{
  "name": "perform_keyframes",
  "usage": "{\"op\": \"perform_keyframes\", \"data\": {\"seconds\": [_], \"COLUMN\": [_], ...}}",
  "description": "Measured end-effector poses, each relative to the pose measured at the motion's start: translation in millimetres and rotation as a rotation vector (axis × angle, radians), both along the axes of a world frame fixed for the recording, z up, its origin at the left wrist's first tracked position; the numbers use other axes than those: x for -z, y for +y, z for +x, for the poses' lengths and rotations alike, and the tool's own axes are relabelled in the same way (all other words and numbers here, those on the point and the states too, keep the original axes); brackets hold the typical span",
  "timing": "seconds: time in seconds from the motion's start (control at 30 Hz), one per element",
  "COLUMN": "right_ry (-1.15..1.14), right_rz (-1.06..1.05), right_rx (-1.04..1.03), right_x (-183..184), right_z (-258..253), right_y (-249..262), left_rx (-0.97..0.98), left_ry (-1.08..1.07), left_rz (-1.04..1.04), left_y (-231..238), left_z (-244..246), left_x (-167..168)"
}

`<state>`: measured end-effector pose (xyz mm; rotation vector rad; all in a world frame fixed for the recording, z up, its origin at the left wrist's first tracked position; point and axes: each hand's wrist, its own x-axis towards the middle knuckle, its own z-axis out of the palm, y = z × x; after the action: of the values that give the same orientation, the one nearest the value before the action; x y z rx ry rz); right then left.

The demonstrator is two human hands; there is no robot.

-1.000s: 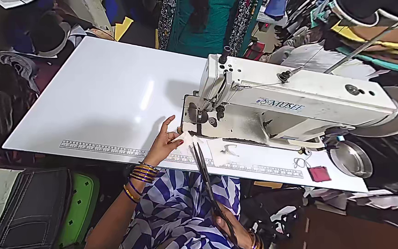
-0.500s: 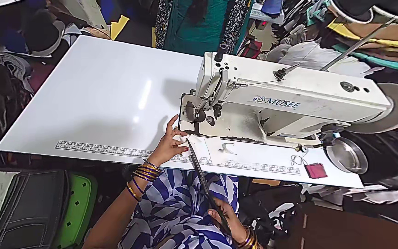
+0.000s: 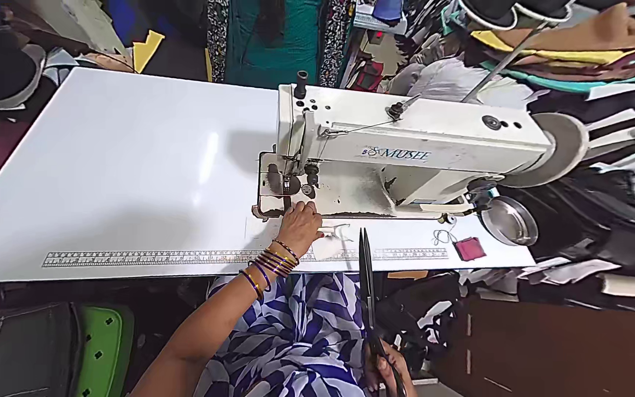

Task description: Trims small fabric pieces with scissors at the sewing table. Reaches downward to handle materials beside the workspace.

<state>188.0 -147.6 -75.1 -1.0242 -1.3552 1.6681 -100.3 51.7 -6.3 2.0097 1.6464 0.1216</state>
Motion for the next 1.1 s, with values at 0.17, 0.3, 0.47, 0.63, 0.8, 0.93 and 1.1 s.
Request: {"op": "perform_keyframes", "data": {"seconds": [0.17,0.3,0.47,0.63,0.8,0.93,1.1], "right_ry": [-0.071,-0.16,-0.155,-0.092,-0.179,-0.076,-0.083], "right_rz": [-0.145,-0.114,-0.157,-0.147,-0.135,-0.178,-0.171], "right_rx": [-0.14,-0.235,-0.276,-0.272,-0.241,-0.126,-0.039], "right_x": [6.3,-1.3,-2.5,7.2,7.2,4.1,-0.9], "right_z": [15.7,23.9,12.4,-9.8,-14.1,-18.0,-20.4], "right_y": [-16.1,-14.8,-3.7,18.4,29.1,20.1,9.7], "left_rx": [-0.273,-0.401,-0.482,-0.464,-0.399,-0.387,-0.353], "left_ry": [-0.487,-0.857,-0.984,-0.945,-0.928,-0.927,-0.875], "left_rz": [0.147,0.136,0.038,-0.08,-0.061,-0.031,-0.049], "left_y": [-5.0,-6.3,-20.1,-39.3,-47.1,-45.7,-47.5], "left_z": [-2.6,4.5,19.6,25.2,20.5,17.2,17.1], "left_x": [11.0,29.9,35.3,31.9,34.5,38.6,38.1]}}
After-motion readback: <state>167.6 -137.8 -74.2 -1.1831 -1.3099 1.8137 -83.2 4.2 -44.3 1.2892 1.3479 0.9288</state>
